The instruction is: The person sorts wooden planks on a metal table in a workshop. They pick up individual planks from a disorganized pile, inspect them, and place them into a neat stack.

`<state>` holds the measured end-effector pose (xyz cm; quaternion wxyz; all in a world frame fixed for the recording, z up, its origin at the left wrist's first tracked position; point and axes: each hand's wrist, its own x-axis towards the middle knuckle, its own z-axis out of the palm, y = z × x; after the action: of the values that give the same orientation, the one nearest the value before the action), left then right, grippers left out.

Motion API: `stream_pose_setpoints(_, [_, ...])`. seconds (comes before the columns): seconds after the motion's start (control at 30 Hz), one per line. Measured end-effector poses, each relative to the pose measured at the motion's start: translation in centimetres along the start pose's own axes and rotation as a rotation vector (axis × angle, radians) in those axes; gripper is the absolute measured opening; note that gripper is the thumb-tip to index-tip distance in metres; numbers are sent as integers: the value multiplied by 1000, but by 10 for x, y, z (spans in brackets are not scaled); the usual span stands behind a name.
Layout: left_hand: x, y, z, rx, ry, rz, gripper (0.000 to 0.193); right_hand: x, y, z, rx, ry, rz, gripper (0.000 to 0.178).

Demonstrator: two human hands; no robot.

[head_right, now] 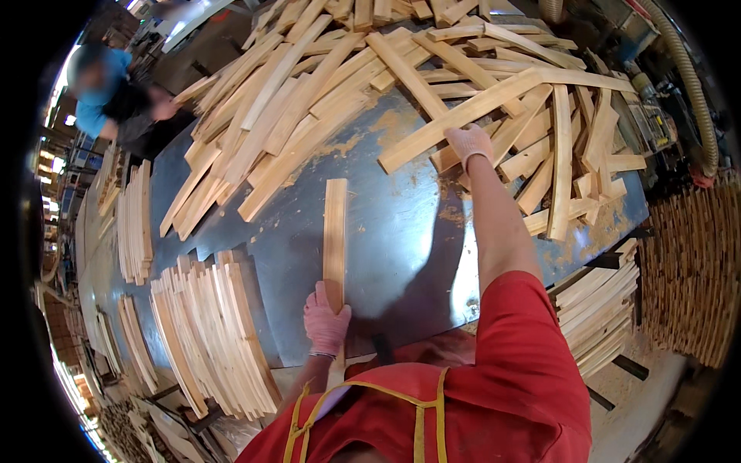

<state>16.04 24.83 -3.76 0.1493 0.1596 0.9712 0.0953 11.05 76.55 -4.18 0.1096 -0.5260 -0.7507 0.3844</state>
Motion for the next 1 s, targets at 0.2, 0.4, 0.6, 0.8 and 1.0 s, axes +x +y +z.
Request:
stream_pose_setpoints(0.2, [-25,-75,-50,-1798,-597,-297,69,-85,22,48,-88,-157,-157,46])
stream_pose_setpoints(0.4, [-94,-124,-73,-783,-217,-151,64,-246,35,90,154,-215,-190,51])
stream_pose_setpoints(0.6, [-132,-284,-16,470,314,-10,88,-229,1,82,115,193,-18,72])
stream_pose_setpoints(0.8, [-109,-220,-49,104,178,-46,92,-195,-45,98,134,58,15,86])
stream_pose_setpoints(1.0, [-15,-93,-57,-68,148,145,92,-216,-90,137,-280,-334,-240,65])
